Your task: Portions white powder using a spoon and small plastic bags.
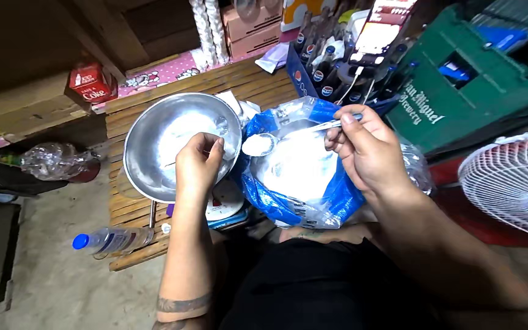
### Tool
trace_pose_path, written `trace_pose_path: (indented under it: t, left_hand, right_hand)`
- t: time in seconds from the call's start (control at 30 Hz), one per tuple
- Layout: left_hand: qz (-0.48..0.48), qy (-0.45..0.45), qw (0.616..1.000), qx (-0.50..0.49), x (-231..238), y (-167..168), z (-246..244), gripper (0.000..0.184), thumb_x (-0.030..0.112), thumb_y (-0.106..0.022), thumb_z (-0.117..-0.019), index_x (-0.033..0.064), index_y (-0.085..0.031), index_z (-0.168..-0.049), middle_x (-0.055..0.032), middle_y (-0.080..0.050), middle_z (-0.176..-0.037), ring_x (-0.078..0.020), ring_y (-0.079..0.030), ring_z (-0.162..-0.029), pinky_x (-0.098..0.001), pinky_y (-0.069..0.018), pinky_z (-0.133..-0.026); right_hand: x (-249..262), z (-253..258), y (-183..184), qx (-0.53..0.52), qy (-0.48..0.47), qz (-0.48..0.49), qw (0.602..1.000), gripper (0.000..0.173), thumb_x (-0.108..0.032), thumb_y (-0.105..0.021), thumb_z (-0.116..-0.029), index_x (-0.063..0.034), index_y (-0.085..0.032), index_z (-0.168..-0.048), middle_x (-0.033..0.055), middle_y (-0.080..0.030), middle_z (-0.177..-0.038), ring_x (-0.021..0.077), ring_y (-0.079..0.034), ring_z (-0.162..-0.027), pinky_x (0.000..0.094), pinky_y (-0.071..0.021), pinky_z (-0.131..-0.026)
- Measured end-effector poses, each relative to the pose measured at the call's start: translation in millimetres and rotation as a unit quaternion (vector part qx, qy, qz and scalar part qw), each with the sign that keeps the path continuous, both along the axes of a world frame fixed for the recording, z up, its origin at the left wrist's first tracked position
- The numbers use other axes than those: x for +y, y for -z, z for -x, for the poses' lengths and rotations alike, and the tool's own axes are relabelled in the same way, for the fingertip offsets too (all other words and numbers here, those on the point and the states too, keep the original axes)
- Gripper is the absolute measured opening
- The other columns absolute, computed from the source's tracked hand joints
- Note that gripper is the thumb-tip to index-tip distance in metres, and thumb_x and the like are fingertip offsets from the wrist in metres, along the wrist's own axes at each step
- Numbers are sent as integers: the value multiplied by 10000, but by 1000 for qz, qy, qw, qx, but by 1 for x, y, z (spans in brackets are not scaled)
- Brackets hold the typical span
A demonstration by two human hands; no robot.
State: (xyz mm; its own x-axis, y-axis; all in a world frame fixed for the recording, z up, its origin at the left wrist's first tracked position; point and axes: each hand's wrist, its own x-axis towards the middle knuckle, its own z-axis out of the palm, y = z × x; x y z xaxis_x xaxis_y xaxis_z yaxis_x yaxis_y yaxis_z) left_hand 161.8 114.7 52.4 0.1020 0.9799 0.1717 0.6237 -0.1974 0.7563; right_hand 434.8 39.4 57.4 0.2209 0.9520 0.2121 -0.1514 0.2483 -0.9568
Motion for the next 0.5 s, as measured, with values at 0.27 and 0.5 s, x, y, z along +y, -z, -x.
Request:
trace_pose_path:
  t: [0.27,0.5]
  left_hand:
    - [-11,8,1000,-16,3,-3,1,200,231,-602,-1027,55,-694,-1054,-45,-712,-875,-93,-664,-701,-299,-564,-680]
    - [-12,4,1000,-14,2,-4,2,189,232,-610,-1020,64,-695,-1041,-39,-706,-864,-84,-653,-690,-292,-554,-673]
  right_hand:
    - [15,32,-16,-59,-22,-58,996,117,-150,-427,-1093,-126,-526,-1151,-81,-634,-823,38,-653,-750,237,-579,-768]
    - [23,54,-23,-173,-11,-101,980,106,-143,-473,-1083,-77,-532,-1141,-67,-633,-849,19,-649,-772,234,-584,-770]
